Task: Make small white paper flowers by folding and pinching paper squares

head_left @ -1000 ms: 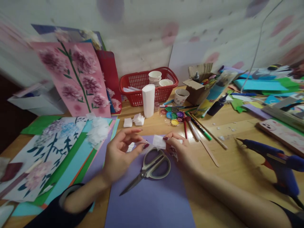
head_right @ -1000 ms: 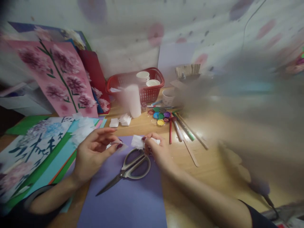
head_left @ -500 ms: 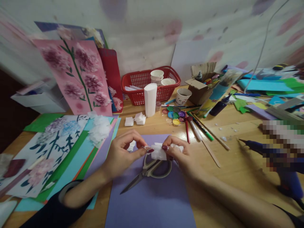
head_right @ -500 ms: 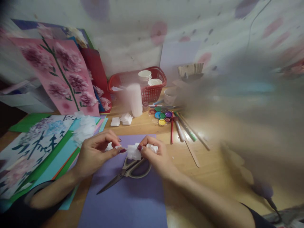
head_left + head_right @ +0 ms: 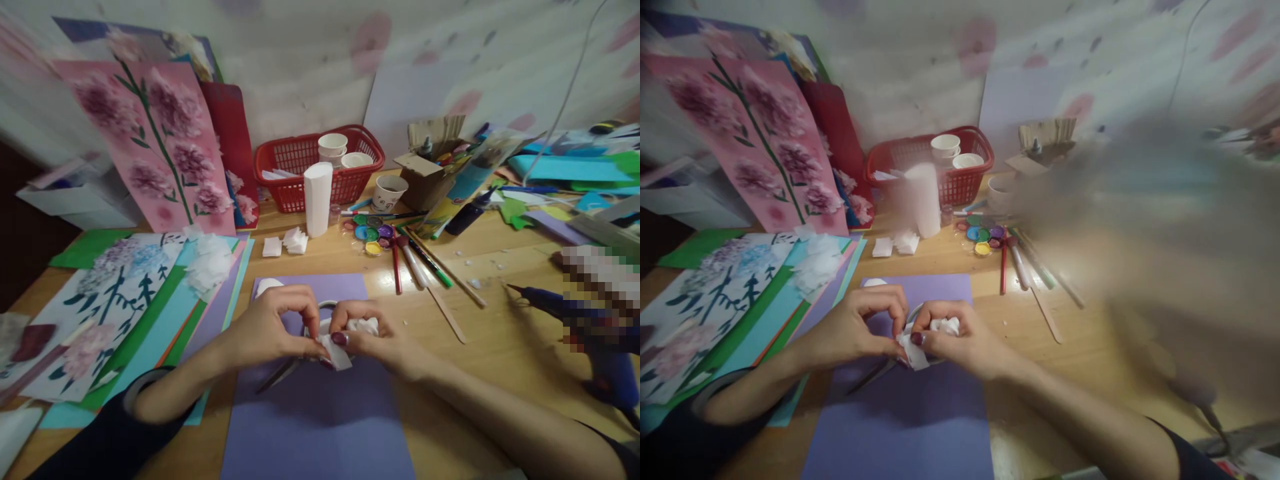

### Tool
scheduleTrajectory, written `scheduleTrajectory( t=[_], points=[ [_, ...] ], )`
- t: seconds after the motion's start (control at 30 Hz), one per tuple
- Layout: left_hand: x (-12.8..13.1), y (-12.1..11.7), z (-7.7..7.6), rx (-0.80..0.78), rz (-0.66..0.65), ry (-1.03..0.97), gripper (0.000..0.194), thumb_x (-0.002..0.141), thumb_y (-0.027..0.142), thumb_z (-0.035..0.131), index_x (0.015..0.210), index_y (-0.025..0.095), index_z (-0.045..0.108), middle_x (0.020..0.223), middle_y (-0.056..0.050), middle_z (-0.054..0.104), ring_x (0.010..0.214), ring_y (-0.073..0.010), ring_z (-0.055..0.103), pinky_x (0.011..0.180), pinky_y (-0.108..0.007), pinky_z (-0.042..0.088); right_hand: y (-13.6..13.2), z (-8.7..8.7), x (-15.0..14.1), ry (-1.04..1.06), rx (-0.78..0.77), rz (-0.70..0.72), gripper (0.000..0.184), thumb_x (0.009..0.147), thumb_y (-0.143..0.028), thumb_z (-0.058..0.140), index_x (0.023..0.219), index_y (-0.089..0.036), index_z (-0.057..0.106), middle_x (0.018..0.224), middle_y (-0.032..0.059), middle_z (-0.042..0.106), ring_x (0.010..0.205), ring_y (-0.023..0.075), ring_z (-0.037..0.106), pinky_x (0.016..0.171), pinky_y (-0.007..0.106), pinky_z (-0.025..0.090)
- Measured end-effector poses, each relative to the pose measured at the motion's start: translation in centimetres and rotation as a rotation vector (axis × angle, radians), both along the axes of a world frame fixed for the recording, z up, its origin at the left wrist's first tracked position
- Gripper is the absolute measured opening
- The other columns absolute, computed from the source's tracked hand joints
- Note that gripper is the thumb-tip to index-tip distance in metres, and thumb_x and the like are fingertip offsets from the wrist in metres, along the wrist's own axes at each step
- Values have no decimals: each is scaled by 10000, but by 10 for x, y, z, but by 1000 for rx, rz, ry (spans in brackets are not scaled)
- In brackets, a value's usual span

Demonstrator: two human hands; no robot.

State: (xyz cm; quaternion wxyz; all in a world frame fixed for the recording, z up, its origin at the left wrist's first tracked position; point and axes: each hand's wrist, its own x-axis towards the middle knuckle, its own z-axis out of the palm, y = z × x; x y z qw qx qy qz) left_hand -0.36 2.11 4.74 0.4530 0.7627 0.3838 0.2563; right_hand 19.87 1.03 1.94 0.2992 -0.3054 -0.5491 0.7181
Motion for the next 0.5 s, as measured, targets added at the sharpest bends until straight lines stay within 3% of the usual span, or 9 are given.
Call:
scheduleTrajectory(
  t=[0.33, 0.5],
  points=[
    [2, -3, 4, -24, -55, 57, 230, 667, 202, 835, 618, 152, 615, 716, 38, 642, 680, -106, 589, 684, -237, 426, 0, 4, -3, -9, 174, 47, 172, 819, -279, 605, 710, -147, 596, 690, -10, 550, 594, 96, 457, 552, 226, 347],
    [2, -2, 2, -16, -59, 75, 242, 668, 222, 836, 618, 152, 610, 708, 40, 636, 672, -105, 586, 671, -237, 425, 0, 4, -4, -17, 176, 70, 163, 826, -265, 595, 714, -146, 592, 695, -10, 552, 580, 91, 457, 541, 224, 347]
  ],
)
